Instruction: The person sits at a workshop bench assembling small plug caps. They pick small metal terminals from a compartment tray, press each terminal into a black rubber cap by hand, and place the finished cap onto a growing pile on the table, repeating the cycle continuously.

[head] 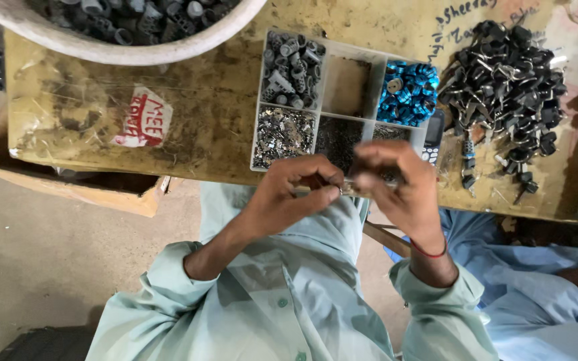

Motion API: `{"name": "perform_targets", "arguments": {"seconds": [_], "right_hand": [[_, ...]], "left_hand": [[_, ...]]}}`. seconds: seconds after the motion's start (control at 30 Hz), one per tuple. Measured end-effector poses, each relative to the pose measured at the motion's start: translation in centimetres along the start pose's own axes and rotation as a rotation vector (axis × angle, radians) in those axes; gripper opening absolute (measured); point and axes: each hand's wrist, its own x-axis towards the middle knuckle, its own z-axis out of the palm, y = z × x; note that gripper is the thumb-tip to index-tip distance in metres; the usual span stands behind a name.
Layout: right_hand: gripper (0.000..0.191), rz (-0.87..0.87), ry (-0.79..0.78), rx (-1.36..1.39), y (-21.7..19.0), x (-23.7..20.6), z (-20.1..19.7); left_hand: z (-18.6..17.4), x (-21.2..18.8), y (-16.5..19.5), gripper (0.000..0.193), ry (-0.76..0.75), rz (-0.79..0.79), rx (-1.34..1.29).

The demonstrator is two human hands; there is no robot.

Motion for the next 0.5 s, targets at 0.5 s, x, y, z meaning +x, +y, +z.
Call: {"name": "perform_targets", "arguments": {"seconds": [0.5], "right_hand": [[0.020, 0.176, -0.054, 0.239, -0.5, 7.6, 3.6]], "left_hand": [[-2.2, 0.3, -1.2, 0.008, -0.004, 0.012, -0.311]]}}
